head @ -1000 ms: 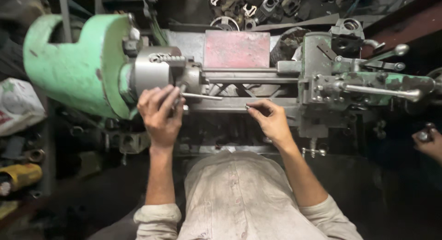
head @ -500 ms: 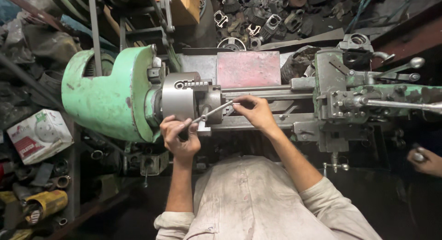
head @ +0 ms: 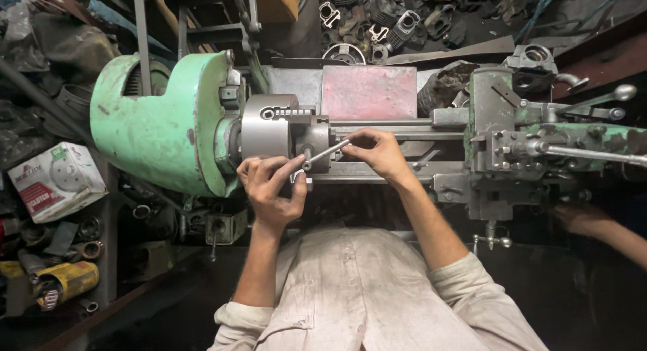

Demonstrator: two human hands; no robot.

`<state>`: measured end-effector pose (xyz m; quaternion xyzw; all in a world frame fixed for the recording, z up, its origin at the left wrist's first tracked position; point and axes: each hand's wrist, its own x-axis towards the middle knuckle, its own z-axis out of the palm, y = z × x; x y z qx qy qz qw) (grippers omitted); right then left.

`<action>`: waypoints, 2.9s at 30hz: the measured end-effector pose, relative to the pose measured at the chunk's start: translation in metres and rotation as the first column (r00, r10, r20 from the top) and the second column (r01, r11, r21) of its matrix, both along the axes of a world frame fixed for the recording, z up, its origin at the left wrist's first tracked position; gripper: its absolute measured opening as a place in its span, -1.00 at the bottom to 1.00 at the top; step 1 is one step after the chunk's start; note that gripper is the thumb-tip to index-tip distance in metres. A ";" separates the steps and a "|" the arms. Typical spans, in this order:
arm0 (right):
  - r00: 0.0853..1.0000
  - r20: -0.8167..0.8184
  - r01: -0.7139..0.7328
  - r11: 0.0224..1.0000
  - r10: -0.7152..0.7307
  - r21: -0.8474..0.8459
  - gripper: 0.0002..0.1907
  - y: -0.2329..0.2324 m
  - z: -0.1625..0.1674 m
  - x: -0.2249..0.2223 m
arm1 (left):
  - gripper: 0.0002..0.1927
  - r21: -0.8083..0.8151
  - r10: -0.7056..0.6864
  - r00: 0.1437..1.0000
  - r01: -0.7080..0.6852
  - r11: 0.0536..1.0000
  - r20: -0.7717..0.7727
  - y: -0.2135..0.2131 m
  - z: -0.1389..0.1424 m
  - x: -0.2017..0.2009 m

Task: The person wipes a metal part with a cloth, then moves to a lathe. They insert a metal rod into the chuck and tighten it using a chuck key. The person then turns on the lathe and operates the controls while the machine runs.

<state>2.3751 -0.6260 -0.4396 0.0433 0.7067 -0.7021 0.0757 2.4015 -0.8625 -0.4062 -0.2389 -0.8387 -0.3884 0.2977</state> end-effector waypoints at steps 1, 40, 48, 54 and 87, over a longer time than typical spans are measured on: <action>1.000 -0.024 0.000 1.000 0.001 0.015 -0.81 0.000 0.000 0.000 | -0.67 -0.021 -0.009 1.000 0.009 1.000 0.010 0.000 0.004 0.000; 0.989 -0.084 0.122 0.993 -0.121 0.000 -0.73 0.019 -0.002 -0.005 | 0.00 -0.008 -0.129 0.961 0.135 0.991 0.246 0.021 -0.008 0.003; 0.909 -0.416 0.098 0.982 -0.022 0.163 -0.66 -0.048 0.046 0.026 | -0.03 -0.061 -0.258 0.961 0.265 0.962 0.094 0.006 -0.021 -0.007; 0.749 -0.652 0.080 0.963 0.112 0.257 -0.47 -0.090 0.059 0.024 | 0.16 0.107 -0.261 0.965 0.263 0.959 -0.035 0.009 -0.057 0.003; 0.728 -0.664 -0.049 0.979 0.172 0.200 -0.81 -0.088 -0.128 0.039 | -0.94 -0.244 -0.536 0.787 0.480 0.843 -0.306 0.028 -0.057 -0.085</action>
